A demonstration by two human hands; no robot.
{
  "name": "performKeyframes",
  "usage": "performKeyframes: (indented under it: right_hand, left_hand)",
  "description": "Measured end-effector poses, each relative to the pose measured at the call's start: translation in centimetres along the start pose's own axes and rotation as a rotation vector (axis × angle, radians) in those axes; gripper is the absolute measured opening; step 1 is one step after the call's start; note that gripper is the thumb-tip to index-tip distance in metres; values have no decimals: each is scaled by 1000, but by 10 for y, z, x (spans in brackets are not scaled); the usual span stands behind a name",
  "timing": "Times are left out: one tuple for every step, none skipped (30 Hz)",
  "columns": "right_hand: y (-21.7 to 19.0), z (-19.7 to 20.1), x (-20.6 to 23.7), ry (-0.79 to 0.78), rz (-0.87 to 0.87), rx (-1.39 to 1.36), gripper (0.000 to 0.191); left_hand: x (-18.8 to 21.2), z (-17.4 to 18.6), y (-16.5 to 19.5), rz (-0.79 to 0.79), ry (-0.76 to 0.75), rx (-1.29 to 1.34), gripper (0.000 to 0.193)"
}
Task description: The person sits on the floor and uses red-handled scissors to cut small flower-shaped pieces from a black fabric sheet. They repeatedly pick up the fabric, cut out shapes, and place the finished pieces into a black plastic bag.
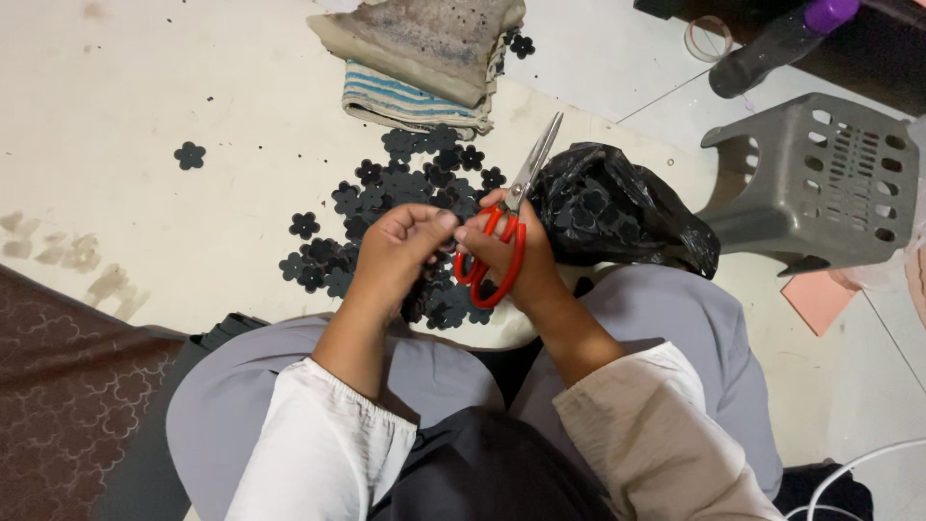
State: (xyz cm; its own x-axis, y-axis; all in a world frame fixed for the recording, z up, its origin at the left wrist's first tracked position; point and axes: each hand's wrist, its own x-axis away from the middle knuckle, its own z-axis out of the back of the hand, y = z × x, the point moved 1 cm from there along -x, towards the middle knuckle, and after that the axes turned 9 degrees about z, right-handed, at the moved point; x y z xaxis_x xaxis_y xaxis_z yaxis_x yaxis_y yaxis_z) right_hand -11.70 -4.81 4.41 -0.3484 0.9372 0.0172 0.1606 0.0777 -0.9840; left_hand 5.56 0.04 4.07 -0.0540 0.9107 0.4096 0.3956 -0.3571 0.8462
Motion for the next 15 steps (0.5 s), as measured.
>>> performKeyframes:
  right_hand:
    - [0,0,0,-1,0,-23,46]
    - [0,1,0,-2,0,-46,45]
    - [-1,1,1,31,-22,-16,42]
    - [-1,2,1,62,-44,14,39]
    - [-1,2,1,93,-65,45,37]
    - [-1,2,1,108,-48,30,38]
    - [-1,2,0,122,-31,15,38]
    - [-1,2,0,137,-12,-1,39]
    - [-1,2,0,114,-5,3,40]
    - [0,2,-1,92,3,7,42]
    - [0,2,0,69,10,11,43]
    - [1,2,0,50,12,10,43]
    - [3,1,1,31,14,10,43]
    - [4,1,1,11,17,8,43]
    - [5,2,2,25,-13,39,44]
  left_hand:
    - [1,-2,-1,5,26,1,23]
    - [1,-4,-3,10,53,2,22]
    - [1,-5,-5,16,81,3,21]
    - [1,-6,-6,17,93,8,21]
    - [0,-5,-7,17,105,13,21]
    - [-1,-5,-8,20,117,19,20]
    - [-2,-4,-9,15,120,28,21]
    - [-2,-3,-10,9,123,36,21]
    - [-4,-2,-11,2,124,43,22]
    - [-4,-2,-13,-12,127,21,22]
    - [-4,-2,-15,-26,129,0,21]
    - [-5,-3,-17,-38,132,-21,21]
    - [-5,-4,-18,-29,130,-13,21]
    - [-6,-5,-20,-20,128,-5,21]
    - [-6,-5,-20,-12,128,3,21]
